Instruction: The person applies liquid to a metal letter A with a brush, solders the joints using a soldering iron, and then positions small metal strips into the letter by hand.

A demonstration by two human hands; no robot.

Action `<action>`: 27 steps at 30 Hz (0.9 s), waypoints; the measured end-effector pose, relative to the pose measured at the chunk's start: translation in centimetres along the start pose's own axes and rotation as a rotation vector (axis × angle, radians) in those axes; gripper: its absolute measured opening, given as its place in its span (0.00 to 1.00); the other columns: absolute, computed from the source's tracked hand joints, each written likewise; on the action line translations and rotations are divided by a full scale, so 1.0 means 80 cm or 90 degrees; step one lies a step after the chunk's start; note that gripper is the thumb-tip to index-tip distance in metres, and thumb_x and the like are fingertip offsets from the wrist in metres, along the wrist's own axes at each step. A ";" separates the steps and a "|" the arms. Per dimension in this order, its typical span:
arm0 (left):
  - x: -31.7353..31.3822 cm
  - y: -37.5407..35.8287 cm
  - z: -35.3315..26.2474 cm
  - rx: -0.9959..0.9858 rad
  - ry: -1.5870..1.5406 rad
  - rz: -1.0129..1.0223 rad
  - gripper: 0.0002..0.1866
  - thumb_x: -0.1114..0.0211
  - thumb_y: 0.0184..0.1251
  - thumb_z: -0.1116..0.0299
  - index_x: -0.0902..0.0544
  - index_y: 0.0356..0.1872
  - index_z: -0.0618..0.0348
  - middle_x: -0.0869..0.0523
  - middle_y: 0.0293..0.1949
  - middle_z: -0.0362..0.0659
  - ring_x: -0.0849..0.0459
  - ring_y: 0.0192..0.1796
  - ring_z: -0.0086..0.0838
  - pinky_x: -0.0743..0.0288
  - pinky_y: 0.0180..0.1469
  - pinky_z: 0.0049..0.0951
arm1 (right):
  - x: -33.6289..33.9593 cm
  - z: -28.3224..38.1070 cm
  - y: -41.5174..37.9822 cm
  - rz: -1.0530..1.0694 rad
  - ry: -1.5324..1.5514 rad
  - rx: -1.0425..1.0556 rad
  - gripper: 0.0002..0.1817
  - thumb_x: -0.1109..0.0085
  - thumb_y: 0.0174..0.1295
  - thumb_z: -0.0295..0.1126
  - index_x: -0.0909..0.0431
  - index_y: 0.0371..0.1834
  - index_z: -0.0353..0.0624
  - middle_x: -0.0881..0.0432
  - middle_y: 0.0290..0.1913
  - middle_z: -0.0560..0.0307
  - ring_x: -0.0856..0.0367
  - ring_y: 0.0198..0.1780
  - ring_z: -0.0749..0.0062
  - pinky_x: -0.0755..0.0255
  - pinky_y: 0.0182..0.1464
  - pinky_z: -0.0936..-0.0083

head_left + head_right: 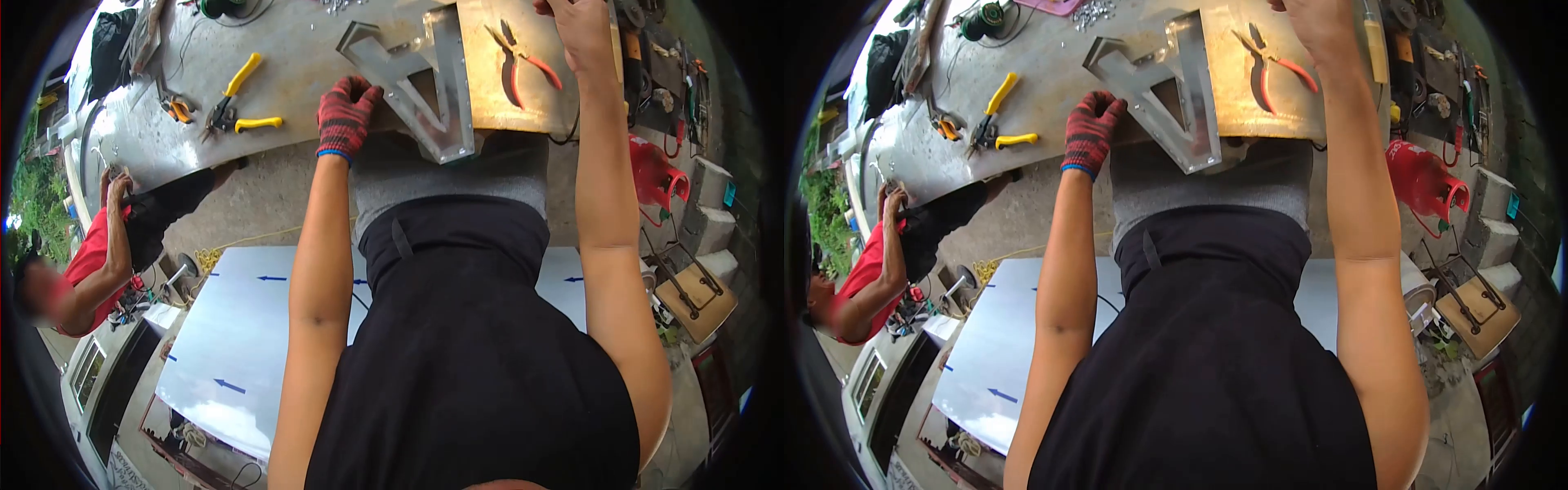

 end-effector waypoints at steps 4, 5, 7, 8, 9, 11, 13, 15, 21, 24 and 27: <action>0.003 0.000 -0.008 0.028 0.005 0.017 0.17 0.22 0.64 0.55 0.11 0.45 0.56 0.07 0.40 0.48 0.10 0.47 0.38 0.20 0.58 0.40 | -0.046 0.004 -0.078 0.126 -0.117 -0.082 0.10 0.40 0.73 0.30 0.16 0.43 0.31 0.15 0.31 0.52 0.17 0.30 0.67 0.24 0.36 0.70; 0.006 -0.002 -0.008 0.036 0.015 0.015 0.18 0.22 0.64 0.54 0.11 0.46 0.56 0.07 0.41 0.48 0.10 0.48 0.38 0.20 0.58 0.40 | -0.061 -0.009 -0.096 0.165 -0.135 -0.087 0.11 0.38 0.72 0.32 0.15 0.46 0.33 0.12 0.36 0.49 0.14 0.31 0.69 0.21 0.38 0.70; 0.003 -0.002 -0.008 0.041 0.028 0.020 0.19 0.22 0.64 0.53 0.11 0.46 0.56 0.07 0.41 0.48 0.10 0.48 0.39 0.20 0.59 0.40 | -0.084 -0.025 -0.126 0.198 -0.153 -0.099 0.14 0.36 0.71 0.35 0.15 0.49 0.35 0.10 0.40 0.46 0.11 0.32 0.70 0.19 0.39 0.70; 0.003 0.000 -0.005 0.044 0.035 0.020 0.19 0.23 0.64 0.53 0.11 0.47 0.55 0.07 0.42 0.48 0.11 0.48 0.40 0.21 0.59 0.40 | -0.095 -0.022 -0.134 0.206 -0.120 -0.080 0.12 0.39 0.71 0.33 0.15 0.47 0.35 0.11 0.39 0.46 0.13 0.27 0.71 0.20 0.36 0.69; 0.001 0.000 -0.001 0.048 0.041 0.020 0.19 0.23 0.64 0.52 0.11 0.47 0.55 0.07 0.42 0.48 0.11 0.48 0.40 0.21 0.59 0.41 | -0.104 -0.016 -0.141 0.214 -0.086 -0.063 0.11 0.41 0.72 0.32 0.15 0.45 0.34 0.12 0.37 0.47 0.15 0.23 0.72 0.21 0.33 0.68; 0.002 -0.001 -0.005 0.033 0.047 0.014 0.18 0.22 0.66 0.55 0.12 0.47 0.57 0.08 0.40 0.45 0.13 0.45 0.32 0.21 0.55 0.36 | -0.116 -0.005 -0.147 0.229 -0.110 -0.038 0.11 0.41 0.71 0.31 0.15 0.45 0.34 0.13 0.36 0.46 0.15 0.24 0.68 0.21 0.34 0.66; 0.003 -0.002 -0.007 0.020 0.054 0.007 0.17 0.22 0.67 0.58 0.13 0.46 0.59 0.09 0.37 0.41 0.16 0.41 0.25 0.21 0.50 0.31 | -0.127 0.003 -0.150 0.226 -0.164 0.063 0.10 0.39 0.69 0.30 0.16 0.45 0.33 0.16 0.34 0.45 0.14 0.31 0.56 0.21 0.39 0.61; 0.002 -0.001 -0.006 0.005 0.053 -0.004 0.17 0.22 0.67 0.57 0.13 0.46 0.59 0.09 0.37 0.41 0.15 0.41 0.25 0.21 0.50 0.31 | -0.133 -0.003 -0.153 0.222 -0.164 0.069 0.10 0.38 0.68 0.30 0.16 0.44 0.33 0.16 0.35 0.44 0.14 0.33 0.53 0.21 0.41 0.60; 0.004 -0.004 -0.010 0.021 0.034 0.001 0.16 0.23 0.67 0.57 0.13 0.45 0.59 0.09 0.37 0.41 0.15 0.40 0.25 0.21 0.50 0.31 | -0.144 -0.009 -0.156 0.229 -0.177 0.090 0.09 0.38 0.68 0.30 0.16 0.42 0.34 0.15 0.37 0.43 0.15 0.38 0.48 0.22 0.46 0.58; 0.006 -0.006 -0.018 0.025 0.040 0.011 0.16 0.23 0.67 0.57 0.13 0.45 0.59 0.09 0.37 0.41 0.15 0.40 0.25 0.21 0.49 0.30 | -0.144 -0.007 -0.158 0.237 -0.186 0.097 0.09 0.39 0.68 0.30 0.17 0.42 0.34 0.15 0.38 0.43 0.15 0.40 0.47 0.22 0.47 0.58; 0.002 -0.002 -0.005 0.037 0.038 0.019 0.19 0.23 0.65 0.51 0.11 0.46 0.54 0.07 0.41 0.47 0.11 0.48 0.39 0.21 0.59 0.40 | -0.142 -0.004 -0.162 0.249 -0.202 0.095 0.09 0.39 0.68 0.30 0.17 0.42 0.35 0.15 0.38 0.42 0.14 0.41 0.46 0.21 0.48 0.57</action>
Point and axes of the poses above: each hand's wrist, its own y-axis towards the middle knuckle, its own x-axis out of the back of the hand, z = x × y, the point moved 7 cm from there along y, towards the middle knuckle
